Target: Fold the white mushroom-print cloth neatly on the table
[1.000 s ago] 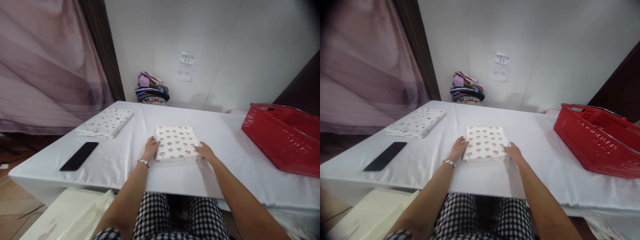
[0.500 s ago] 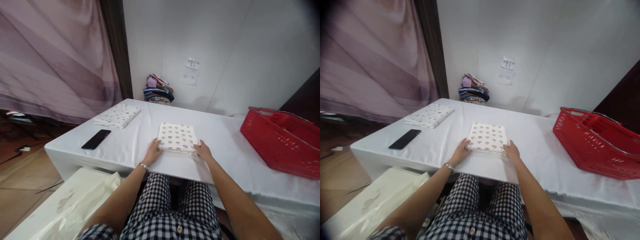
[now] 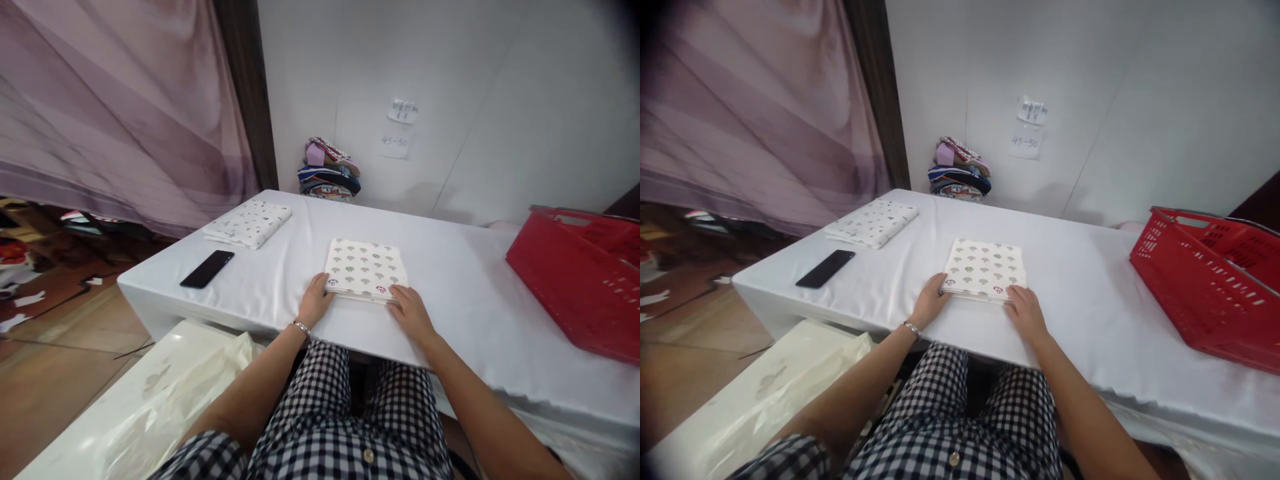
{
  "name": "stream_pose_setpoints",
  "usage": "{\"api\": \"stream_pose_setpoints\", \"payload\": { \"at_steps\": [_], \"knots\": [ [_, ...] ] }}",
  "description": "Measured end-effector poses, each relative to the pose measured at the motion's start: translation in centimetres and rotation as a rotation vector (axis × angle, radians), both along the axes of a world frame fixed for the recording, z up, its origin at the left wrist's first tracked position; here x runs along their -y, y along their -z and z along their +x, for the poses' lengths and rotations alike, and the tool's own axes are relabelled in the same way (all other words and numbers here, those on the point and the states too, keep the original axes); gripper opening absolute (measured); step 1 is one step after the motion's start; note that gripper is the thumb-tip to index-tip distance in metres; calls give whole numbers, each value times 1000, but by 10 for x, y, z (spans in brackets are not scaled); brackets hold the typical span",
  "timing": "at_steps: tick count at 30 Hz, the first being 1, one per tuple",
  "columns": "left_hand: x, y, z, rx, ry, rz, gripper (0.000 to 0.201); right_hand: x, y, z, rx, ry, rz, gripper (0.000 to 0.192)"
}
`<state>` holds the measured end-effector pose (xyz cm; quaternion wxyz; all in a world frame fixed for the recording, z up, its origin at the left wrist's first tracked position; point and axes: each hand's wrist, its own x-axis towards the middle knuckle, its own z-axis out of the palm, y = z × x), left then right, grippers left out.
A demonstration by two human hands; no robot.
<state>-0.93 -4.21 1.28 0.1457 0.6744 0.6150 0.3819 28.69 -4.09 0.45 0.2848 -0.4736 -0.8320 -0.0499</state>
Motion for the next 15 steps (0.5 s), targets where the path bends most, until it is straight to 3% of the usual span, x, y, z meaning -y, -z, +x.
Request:
{"api": "stream_pose_setpoints", "payload": {
  "at_steps": [4, 10, 15],
  "knots": [
    [4, -3, 1, -2, -66, -3, 43, -3, 2, 3, -15, -1, 41, 37],
    [4, -13, 18, -233, -214, -83, 42, -4, 10, 6, -22, -3, 42, 38],
    [2, -16, 30, -302, -283, -142, 42, -5, 15, 6, -43, -4, 57, 39]
  ]
}}
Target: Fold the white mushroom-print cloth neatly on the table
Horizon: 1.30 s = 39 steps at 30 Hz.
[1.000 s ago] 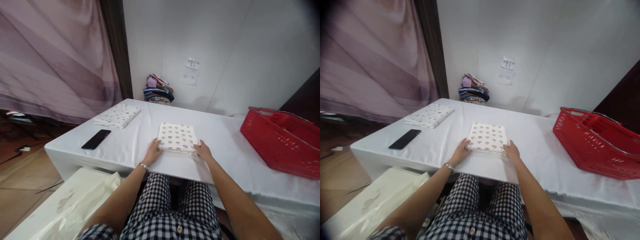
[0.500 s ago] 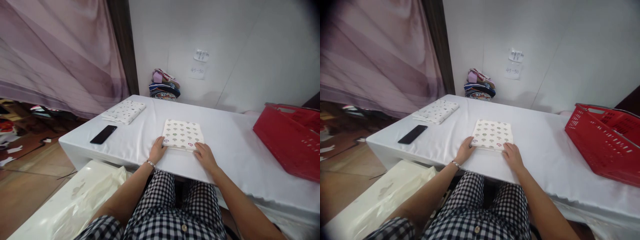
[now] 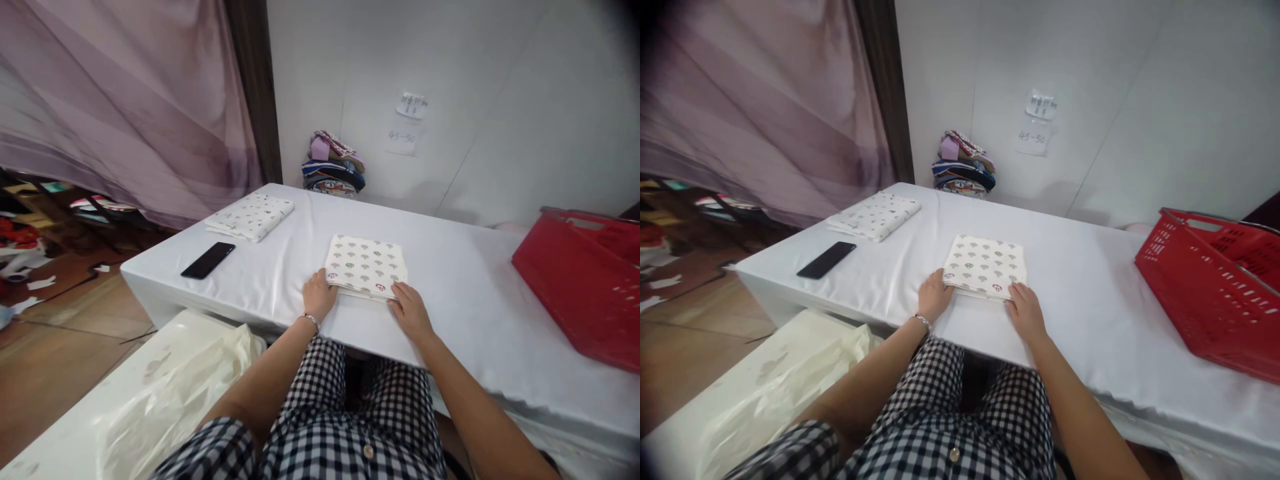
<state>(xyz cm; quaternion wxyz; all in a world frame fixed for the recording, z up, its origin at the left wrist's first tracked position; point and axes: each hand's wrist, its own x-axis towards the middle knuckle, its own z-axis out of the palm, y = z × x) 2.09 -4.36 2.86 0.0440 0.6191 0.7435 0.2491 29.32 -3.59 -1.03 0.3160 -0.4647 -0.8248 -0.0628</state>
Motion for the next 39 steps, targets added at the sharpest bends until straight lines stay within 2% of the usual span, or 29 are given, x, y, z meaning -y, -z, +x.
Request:
{"api": "stream_pose_setpoints", "payload": {
  "at_steps": [9, 16, 21, 24, 30, 39],
  "knots": [
    [-1, 3, 1, -108, -3, -12, 38, -1, 1, 1, -11, 4, 7, 38],
    [8, 4, -9, 8, -36, 19, 35, 1, -2, 0, -7, 20, -19, 37],
    [11, 2, -11, 61, -57, 4, 22, 4, -4, -2, 8, 46, -49, 37],
    [8, 3, -11, 74, -46, 21, 17, 4, -4, -2, 19, 47, -51, 37],
    [3, 3, -11, 32, 0, 42, 21, 4, -3, -4, 33, 55, -33, 37],
    [5, -2, -18, 71, 38, -13, 17, 8, -4, 0, 86, 31, -28, 37]
  ]
}}
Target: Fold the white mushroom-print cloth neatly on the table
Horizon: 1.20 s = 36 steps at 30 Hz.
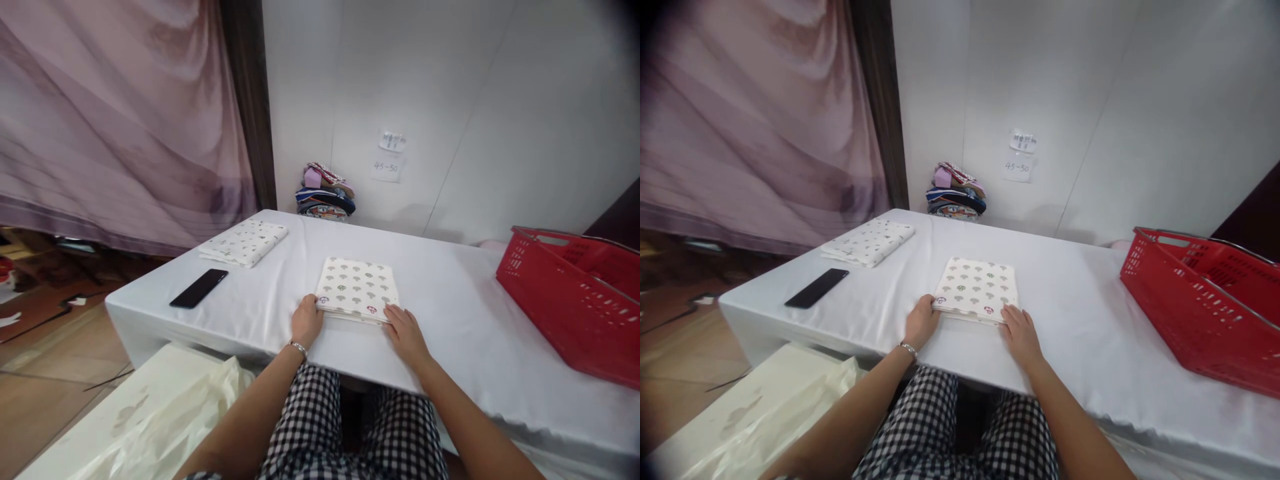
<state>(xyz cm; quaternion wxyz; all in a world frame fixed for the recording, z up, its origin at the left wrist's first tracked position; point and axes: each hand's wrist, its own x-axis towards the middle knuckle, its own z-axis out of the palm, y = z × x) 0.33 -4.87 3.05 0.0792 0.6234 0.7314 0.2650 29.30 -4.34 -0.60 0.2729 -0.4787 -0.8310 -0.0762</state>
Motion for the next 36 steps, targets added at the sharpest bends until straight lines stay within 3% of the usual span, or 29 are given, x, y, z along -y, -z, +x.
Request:
{"api": "stream_pose_setpoints", "payload": {
  "at_steps": [5, 10, 13, 16, 19, 23, 25, 29, 33, 36],
  "knots": [
    [-23, -6, -17, 15, -16, 27, 23, 10, -7, -14, 13, -48, -20, 36],
    [-60, -14, -46, 108, -141, -100, 23, 36, -25, -58, 6, -231, -69, 36],
    [-67, -14, -55, 125, -133, -128, 26, 36, -36, -64, -63, -269, -131, 30],
    [-66, -9, -57, 124, -94, -69, 32, 7, -44, -48, -199, -184, -120, 28],
    [-65, -4, -56, 108, -64, -18, 38, -43, -53, -28, -287, -13, -93, 31],
    [-69, -1, -58, 85, -21, -36, 34, -108, -63, -11, -168, 278, -301, 38],
    [-73, -1, -60, 79, 3, -35, 34, -127, -64, -7, -98, 331, -443, 39],
    [-91, -3, -64, 118, -4, -33, 34, -129, -57, -2, -30, 305, -583, 31],
    [-124, -8, -66, 211, -68, -114, 34, -102, -48, -1, -66, 336, -665, 31],
    [-141, -10, -66, 284, -23, -140, 34, -82, -46, -3, -162, 369, -672, 32]
  ]
}}
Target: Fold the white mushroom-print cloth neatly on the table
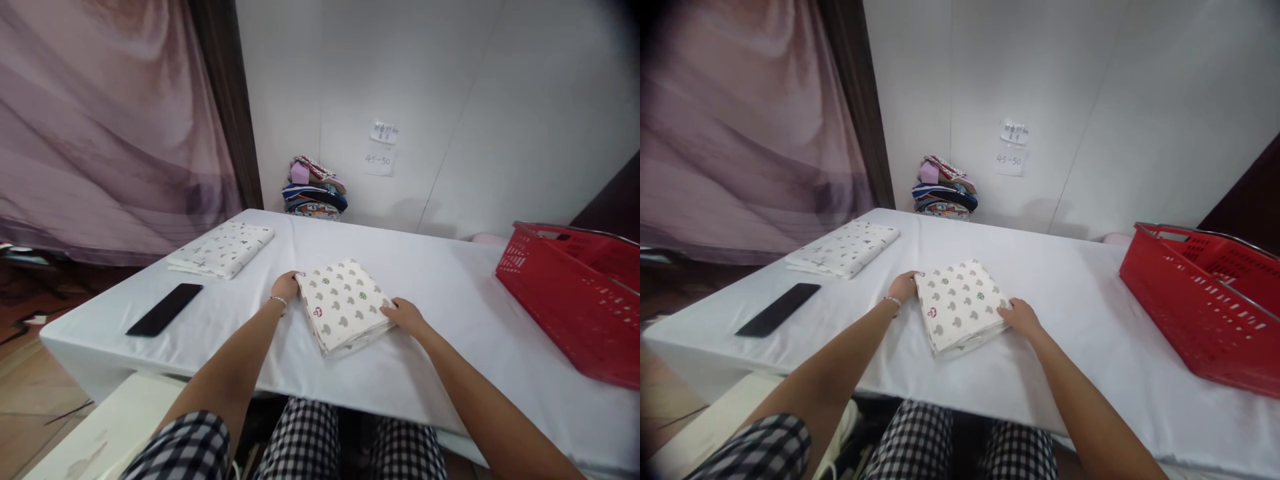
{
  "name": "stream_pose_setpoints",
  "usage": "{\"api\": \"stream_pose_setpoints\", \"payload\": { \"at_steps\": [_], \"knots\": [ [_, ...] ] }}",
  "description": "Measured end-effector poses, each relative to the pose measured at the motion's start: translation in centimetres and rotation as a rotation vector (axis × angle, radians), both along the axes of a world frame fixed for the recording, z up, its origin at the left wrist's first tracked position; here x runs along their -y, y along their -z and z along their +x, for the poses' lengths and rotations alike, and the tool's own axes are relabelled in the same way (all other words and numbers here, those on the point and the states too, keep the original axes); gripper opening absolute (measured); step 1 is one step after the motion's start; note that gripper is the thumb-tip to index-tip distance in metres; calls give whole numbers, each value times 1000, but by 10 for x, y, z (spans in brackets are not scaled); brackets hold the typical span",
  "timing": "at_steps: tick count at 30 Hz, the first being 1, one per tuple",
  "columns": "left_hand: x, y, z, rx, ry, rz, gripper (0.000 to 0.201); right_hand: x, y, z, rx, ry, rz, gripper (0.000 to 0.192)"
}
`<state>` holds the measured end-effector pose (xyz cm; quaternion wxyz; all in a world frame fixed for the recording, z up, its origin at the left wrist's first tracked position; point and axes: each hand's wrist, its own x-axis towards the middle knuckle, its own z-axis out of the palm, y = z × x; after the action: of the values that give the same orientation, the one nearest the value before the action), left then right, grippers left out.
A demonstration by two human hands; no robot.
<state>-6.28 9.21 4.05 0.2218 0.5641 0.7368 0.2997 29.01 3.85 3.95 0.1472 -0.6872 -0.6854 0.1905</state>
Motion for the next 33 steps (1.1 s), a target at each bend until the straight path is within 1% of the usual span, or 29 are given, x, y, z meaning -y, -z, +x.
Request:
{"api": "stream_pose_setpoints", "payload": {
  "at_steps": [2, 5, 10, 12, 15, 17, 20, 22, 25, 27, 31, 33],
  "knots": [
    [-1, 0, -1, 18, 31, 15, 34, 7, 0, -2, -39, 34, 6, 31],
    [11, 2, -5, 65, 29, 31, 35, 9, 0, -5, -82, 62, 5, 30],
    [44, 4, -7, 167, -64, 2, 35, 8, 1, -6, -106, 42, -4, 40],
    [57, 5, 0, 194, -83, -16, 35, 10, 1, -6, -93, 55, -28, 47],
    [73, 7, 22, 213, -60, -28, 38, 16, 1, -8, -85, 97, -75, 59],
    [78, 7, 39, 164, -31, -23, 36, 24, 1, -12, -75, 114, -86, 63],
    [71, 3, 59, 90, -5, -13, 30, 41, 1, -19, -57, 143, -66, 67],
    [62, -2, 65, 101, 10, -13, 27, 56, 1, -24, -62, 158, -52, 68],
    [56, -9, 64, 134, 19, -23, 29, 74, 2, -30, -73, 144, -29, 68],
    [61, -10, 60, 142, 16, -37, 36, 81, 2, -29, -86, 138, -37, 70],
    [89, -2, 58, 93, 36, -97, 56, 77, 1, -20, -186, 178, -107, 77],
    [99, 3, 59, 12, 75, -90, 55, 71, 0, -18, -227, 200, -129, 76]
  ]
}}
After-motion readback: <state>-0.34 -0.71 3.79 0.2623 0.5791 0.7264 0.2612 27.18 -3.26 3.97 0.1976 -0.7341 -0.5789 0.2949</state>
